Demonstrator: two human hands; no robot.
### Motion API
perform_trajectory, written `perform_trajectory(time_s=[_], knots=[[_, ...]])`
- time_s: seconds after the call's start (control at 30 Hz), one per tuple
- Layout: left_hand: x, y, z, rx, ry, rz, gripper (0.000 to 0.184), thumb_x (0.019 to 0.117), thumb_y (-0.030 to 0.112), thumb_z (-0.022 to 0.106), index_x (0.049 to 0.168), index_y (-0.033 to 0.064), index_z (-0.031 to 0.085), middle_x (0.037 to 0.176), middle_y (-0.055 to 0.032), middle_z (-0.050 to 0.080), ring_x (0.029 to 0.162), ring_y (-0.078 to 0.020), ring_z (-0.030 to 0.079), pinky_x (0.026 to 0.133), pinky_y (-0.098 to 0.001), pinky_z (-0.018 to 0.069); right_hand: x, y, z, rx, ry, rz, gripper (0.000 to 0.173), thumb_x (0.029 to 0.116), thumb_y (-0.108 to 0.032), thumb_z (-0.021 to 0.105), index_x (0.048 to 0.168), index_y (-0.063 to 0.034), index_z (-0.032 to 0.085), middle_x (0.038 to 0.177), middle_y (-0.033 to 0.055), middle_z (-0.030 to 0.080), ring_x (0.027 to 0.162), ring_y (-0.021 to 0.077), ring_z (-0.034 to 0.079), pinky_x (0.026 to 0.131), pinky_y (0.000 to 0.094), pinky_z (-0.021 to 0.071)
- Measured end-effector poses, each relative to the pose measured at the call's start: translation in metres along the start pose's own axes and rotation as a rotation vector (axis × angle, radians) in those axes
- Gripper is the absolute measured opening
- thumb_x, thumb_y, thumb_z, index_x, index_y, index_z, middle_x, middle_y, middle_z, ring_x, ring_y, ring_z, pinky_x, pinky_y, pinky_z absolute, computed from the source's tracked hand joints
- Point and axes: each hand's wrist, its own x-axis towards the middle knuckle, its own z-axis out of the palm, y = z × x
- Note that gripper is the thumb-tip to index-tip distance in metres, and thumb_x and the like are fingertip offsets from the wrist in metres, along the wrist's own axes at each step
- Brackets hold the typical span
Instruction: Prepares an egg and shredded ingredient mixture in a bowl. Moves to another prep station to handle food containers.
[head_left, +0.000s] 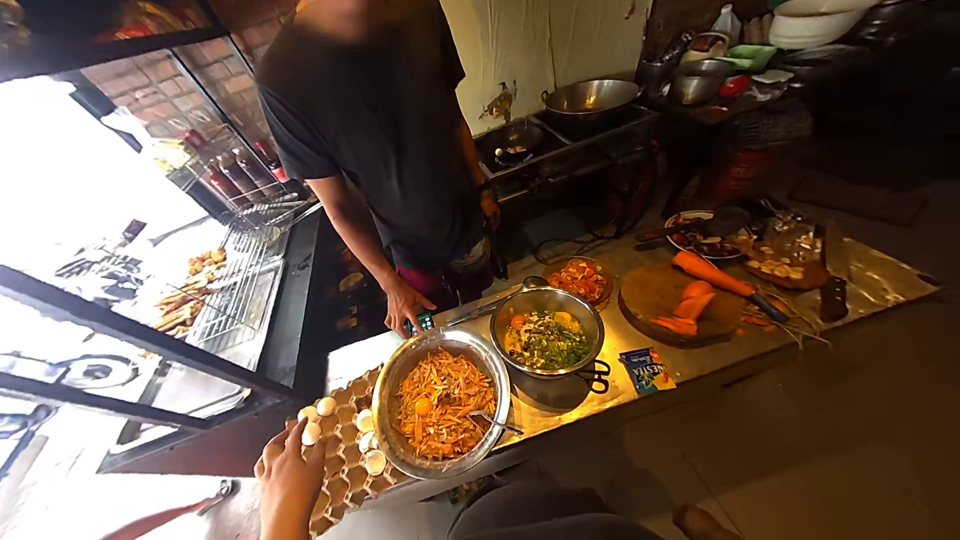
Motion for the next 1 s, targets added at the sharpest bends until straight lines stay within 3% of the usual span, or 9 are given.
perform_trajectory(time_s=[0.17, 0.37, 0.6, 0.8, 1.0], knots=[[0.011, -0.012, 0.003, -0.003, -0.047, -0.009, 0.050, 0.0976, 0.023, 0.069, 0.144, 0.0090, 0.058, 0.151, -0.0276, 0.045, 0.142, -0.0504, 0.037, 0.115, -0.0649, 0.0298, 0.003, -0.011, 0.002, 0.004, -0.062, 0.063, 0.042, 0.1122, -0.024, 0.044, 0.141, 0.0050, 0.053, 0.138, 0.0293, 0.057, 0.118, 0.0396, 0.062, 0.100, 0.0541, 0.0492], [0.023, -0.025, -0.001, -0.025, -0.076, -0.044, 0.050, 0.0992, 0.026, 0.066, 0.146, 0.0098, 0.056, 0.153, -0.0270, 0.043, 0.144, -0.0501, 0.034, 0.116, -0.0646, 0.0279, 0.047, 0.002, 0.011, -0.095, -0.068, -0.001, 0.042, 0.1112, -0.029, 0.048, 0.139, 0.0013, 0.057, 0.131, 0.0268, 0.063, 0.113, 0.0399, 0.066, 0.098, 0.0555, 0.0532], [0.045, -0.034, 0.007, -0.035, -0.104, -0.060, 0.051, 0.0984, 0.026, 0.068, 0.146, 0.0122, 0.056, 0.153, -0.0253, 0.043, 0.143, -0.0496, 0.035, 0.115, -0.0648, 0.0304, -0.023, -0.040, -0.001, -0.067, -0.068, 0.036, 0.042, 0.1120, -0.024, 0.045, 0.144, 0.0011, 0.052, 0.139, 0.0281, 0.058, 0.120, 0.0409, 0.063, 0.101, 0.0560, 0.0499], [0.065, -0.026, 0.016, -0.116, -0.077, 0.029, 0.048, 0.0996, 0.022, 0.065, 0.144, 0.0087, 0.057, 0.151, -0.0285, 0.044, 0.142, -0.0520, 0.036, 0.113, -0.0658, 0.0309, -0.039, -0.036, -0.006, 0.012, 0.001, 0.056, 0.039, 0.1108, -0.022, 0.049, 0.142, 0.0005, 0.055, 0.132, 0.0288, 0.061, 0.110, 0.0390, 0.066, 0.097, 0.0534, 0.0516], [0.089, -0.016, 0.035, -0.136, -0.114, 0.102, 0.048, 0.0997, 0.024, 0.064, 0.145, 0.0085, 0.057, 0.152, -0.0290, 0.043, 0.143, -0.0512, 0.035, 0.116, -0.0644, 0.0285, -0.056, -0.021, 0.009, -0.038, -0.008, 0.118, 0.039, 0.1105, -0.024, 0.048, 0.140, -0.0014, 0.058, 0.135, 0.0258, 0.062, 0.120, 0.0386, 0.064, 0.103, 0.0541, 0.0497]])
